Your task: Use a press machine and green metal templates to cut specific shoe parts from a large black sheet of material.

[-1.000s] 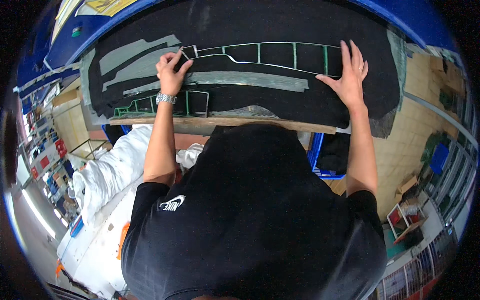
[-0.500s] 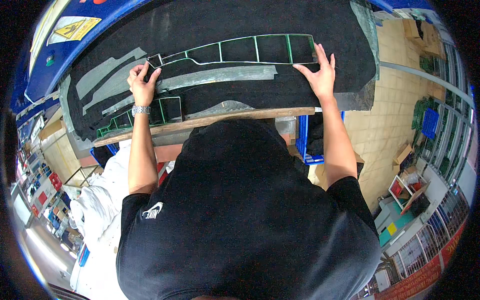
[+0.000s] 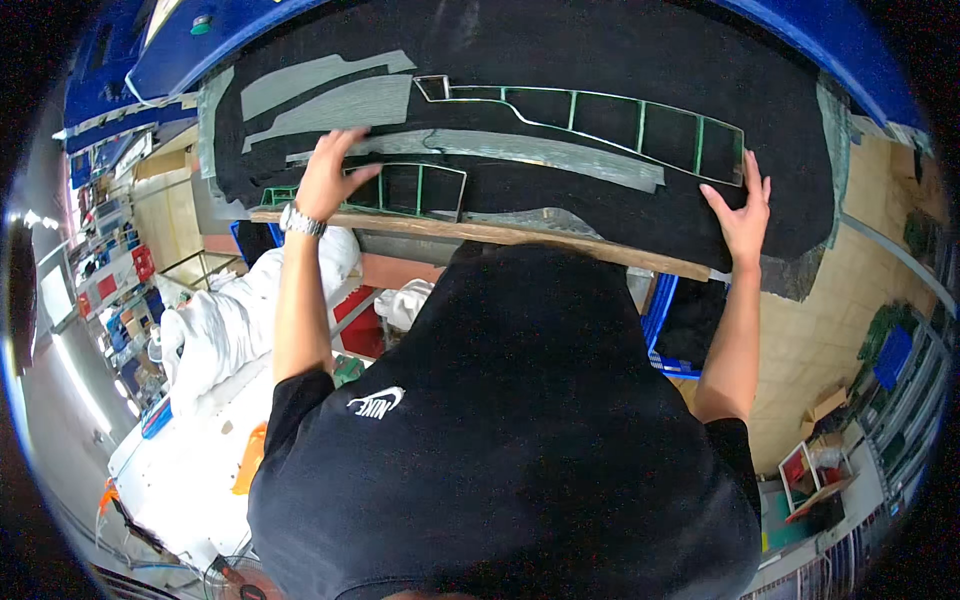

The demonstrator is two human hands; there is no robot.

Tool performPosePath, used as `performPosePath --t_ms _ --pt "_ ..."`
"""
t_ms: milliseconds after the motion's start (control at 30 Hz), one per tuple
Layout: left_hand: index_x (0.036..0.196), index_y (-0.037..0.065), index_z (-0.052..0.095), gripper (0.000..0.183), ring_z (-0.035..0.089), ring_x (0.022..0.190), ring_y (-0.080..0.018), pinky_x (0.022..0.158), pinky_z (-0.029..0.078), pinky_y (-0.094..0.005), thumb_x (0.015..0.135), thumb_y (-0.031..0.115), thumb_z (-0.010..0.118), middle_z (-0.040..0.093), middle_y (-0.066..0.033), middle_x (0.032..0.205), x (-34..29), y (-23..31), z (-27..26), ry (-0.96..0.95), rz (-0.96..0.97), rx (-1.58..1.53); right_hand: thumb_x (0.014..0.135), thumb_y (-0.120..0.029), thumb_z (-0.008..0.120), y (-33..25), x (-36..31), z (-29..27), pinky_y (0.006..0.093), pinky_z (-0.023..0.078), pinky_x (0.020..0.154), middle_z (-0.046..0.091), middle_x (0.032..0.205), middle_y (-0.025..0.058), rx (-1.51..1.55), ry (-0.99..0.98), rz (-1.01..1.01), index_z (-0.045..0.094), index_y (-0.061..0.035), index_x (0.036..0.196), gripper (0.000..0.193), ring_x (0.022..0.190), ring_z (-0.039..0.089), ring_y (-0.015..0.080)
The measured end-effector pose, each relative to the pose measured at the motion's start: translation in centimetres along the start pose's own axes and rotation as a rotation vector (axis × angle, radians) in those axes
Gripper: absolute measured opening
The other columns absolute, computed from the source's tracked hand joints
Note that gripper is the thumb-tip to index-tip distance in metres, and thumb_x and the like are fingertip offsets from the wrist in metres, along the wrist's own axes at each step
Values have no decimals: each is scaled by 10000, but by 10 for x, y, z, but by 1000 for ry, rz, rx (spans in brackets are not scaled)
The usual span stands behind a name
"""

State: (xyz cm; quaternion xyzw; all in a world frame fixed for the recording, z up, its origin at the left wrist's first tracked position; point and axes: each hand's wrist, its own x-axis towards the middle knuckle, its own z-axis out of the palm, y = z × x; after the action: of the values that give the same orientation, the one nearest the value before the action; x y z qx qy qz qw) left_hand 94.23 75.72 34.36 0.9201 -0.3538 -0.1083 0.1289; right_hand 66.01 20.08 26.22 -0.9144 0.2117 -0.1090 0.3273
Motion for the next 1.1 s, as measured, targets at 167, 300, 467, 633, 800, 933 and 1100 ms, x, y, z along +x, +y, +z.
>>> performPosePath --t_ms 167,300,467,633,800,933,1100 --pt "1425 212 522 857 504 1297 -303 974 489 -545 650 148 884 549 -43 1368 -63 -37 -1 -216 -128 165 798 -232 852 -4 4 2 462 202 1243 613 1403 176 183 13 54 496 -34 1476 792 1317 568 291" --pt "1442 221 498 906 473 1342 -288 1029 439 -574 628 101 875 533 -36 1391 -66 -42 10 -239 -145 290 799 -208 855 -5 8 1 403 344 1174 586 1421 169 241 16 53 508 -5 1455 769 1336 539 282" --pt "1430 235 523 888 568 1204 -248 1103 323 -689 624 151 887 595 -12 1228 -60 -30 -5 -278 -112 432 780 -217 862 -66 6 -21 430 384 1150 585 1420 164 27 170 4 569 -14 1399 715 1351 530 301" --pt "1376 166 582 869 574 1059 -280 1040 413 -571 564 159 892 579 -44 1083 -30 45 -53 -196 27 302 742 -315 870 -166 15 -28 473 385 1155 591 1404 146 -11 92 -338 657 -54 1290 643 1372 502 342" --pt "1347 126 597 829 576 1004 -310 859 490 -435 570 132 884 574 -81 1060 31 133 -73 -157 151 210 666 -414 900 -250 21 3 616 266 1192 513 1487 118 -3 -175 -577 566 -119 1414 870 1443 409 352" --pt "1335 138 603 776 577 1015 -291 871 487 -430 608 149 874 576 -67 1050 81 181 -53 -62 258 119 697 -403 888 -236 38 10 645 208 1192 534 1422 128 -220 -171 -548 514 -138 1453 884 1373 468 309" --pt "1364 154 584 678 561 1178 -288 1050 413 -560 733 201 831 601 -58 1218 126 205 -16 93 324 28 684 -409 860 -178 77 -19 528 259 1145 563 1388 76 -293 -133 -586 553 -126 1427 852 1312 511 278"
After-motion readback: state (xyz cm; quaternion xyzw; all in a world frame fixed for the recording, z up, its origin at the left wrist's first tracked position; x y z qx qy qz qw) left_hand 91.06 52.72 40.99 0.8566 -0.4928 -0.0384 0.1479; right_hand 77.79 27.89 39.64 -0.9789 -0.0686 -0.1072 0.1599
